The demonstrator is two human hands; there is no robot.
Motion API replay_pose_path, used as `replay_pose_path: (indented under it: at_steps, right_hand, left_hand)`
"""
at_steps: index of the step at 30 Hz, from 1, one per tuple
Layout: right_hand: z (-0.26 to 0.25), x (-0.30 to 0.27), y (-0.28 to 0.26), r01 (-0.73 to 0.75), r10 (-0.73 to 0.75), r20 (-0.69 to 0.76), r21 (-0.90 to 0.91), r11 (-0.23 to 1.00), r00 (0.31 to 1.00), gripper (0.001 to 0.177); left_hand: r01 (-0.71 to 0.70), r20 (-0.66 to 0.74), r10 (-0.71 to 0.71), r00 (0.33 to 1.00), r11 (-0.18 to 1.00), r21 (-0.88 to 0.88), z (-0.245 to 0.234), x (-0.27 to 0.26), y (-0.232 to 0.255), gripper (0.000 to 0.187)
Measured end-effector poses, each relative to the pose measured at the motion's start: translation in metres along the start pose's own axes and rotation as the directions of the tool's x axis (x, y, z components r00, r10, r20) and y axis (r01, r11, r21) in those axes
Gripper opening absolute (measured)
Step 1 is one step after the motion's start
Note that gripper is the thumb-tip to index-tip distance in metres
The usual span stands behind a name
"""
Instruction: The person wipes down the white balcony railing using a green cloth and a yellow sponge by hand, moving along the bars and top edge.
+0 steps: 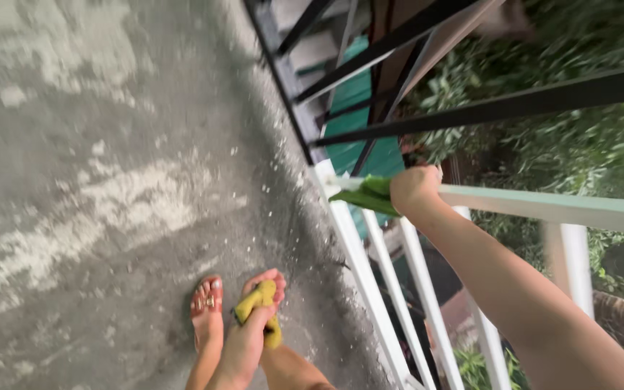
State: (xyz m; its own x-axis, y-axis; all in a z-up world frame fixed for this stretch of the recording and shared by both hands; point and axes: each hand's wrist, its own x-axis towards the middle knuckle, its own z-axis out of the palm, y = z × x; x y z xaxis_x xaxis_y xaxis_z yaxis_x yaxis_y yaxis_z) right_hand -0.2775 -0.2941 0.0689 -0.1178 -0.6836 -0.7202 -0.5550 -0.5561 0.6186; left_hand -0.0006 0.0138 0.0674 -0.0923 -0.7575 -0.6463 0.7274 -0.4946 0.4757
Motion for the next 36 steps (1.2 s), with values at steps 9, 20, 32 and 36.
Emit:
replay_pose_path:
  at_steps: [9,20,32,36]
  right_hand:
    - [-0.083,-0.190,0.134,-0.068,0.064,-0.048,-0.091,0.994,0.997,0.021]
    - [-0.117,-0.265,0.205,-0.194,0.199,-0.034,0.110,0.975,0.979,0.017]
    - [-0.062,-0.172,0.127,-0.120,0.118,-0.137,-0.013,0.993,0.984,0.015]
    - [-0.089,-0.252,0.193,-0.177,0.172,-0.188,-0.009,0.984,0.967,0.014]
  left_hand:
    - [0.023,0.101,-0.032,0.994,0.996,0.085,0.076,-0.058,0.071,0.054]
    - [0.065,0.097,-0.059,0.993,0.997,-0.050,0.081,-0.081,0.100,0.057]
    - [-0.031,0.189,0.005,0.982,0.991,0.134,0.086,-0.109,0.121,0.058]
    - [-0.004,0.080,-0.012,0.997,0.981,0.193,0.090,-0.124,0.142,0.062]
